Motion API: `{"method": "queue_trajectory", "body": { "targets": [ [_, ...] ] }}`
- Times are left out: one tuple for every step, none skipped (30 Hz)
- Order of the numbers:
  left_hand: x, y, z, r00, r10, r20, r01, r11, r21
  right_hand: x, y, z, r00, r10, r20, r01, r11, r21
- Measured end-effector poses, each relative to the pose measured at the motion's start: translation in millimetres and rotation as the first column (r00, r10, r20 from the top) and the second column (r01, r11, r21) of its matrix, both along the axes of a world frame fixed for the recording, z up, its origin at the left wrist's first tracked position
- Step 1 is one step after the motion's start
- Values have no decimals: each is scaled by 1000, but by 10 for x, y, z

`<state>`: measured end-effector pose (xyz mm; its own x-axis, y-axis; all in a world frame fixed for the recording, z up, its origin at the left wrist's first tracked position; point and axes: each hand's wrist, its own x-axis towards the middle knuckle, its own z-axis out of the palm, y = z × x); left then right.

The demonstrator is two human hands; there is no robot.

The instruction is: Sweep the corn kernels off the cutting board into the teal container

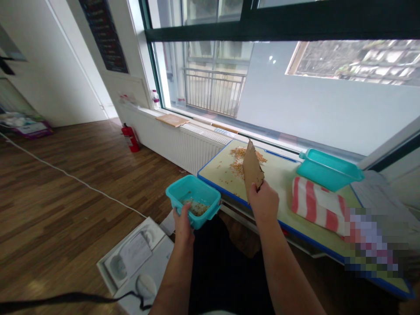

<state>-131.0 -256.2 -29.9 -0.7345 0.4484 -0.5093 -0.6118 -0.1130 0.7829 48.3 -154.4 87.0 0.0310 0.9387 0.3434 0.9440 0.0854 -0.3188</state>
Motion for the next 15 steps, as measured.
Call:
{"method": "queue_trajectory", "body": {
  "targets": [
    [-1,-10,21,1000,-7,1,7,1000,14,-3,-9,-3,1000,-2,-2,2,1000,-1],
    [1,-21,34,1000,-14,2,14,999,31,-4,-17,-5,1000,-6,-4,6,1000,-3],
    [6,-32,37,1000,-20,3,20,999,43,1,-26,-8,1000,-13,-4,12,1000,-3],
    [12,-43,28,1000,-24,7,23,999,47,11,-36,-10,1000,-18,-4,18,1000,-2],
    [20,-53,10,999,-31,14,30,999,44,27,-48,-13,1000,-24,-5,24,1000,3],
    [28,-61,-15,999,-38,19,37,999,40,48,-63,-16,1000,-31,-6,31,999,13],
    [37,-67,-44,999,-43,23,42,998,37,72,-80,-20,999,-37,-7,37,999,28],
    [45,-71,-73,998,-47,28,46,998,33,95,-98,-22,999,-43,-8,44,998,46],
    [53,-71,-100,998,-53,37,52,998,26,116,-114,-23,999,-45,-10,46,997,64],
    [60,-68,-121,997,-61,46,60,998,17,129,-125,-22,999,-43,-12,43,996,82],
    [66,-61,-136,996,-67,55,67,998,9,132,-126,-18,999,-34,-11,35,995,98],
    [70,-51,-146,995,-72,63,72,997,6,122,-113,-11,1000,-16,-8,17,994,110],
    [73,-39,-149,995,-77,68,77,997,10,96,-83,1,1000,10,-2,-9,993,118],
    [73,-25,-149,994,-77,71,76,997,17,55,-35,16,999,40,6,-41,992,121],
    [72,-11,-146,995,-75,70,73,997,28,-1,32,34,997,74,16,-76,990,118]
  ]
}}
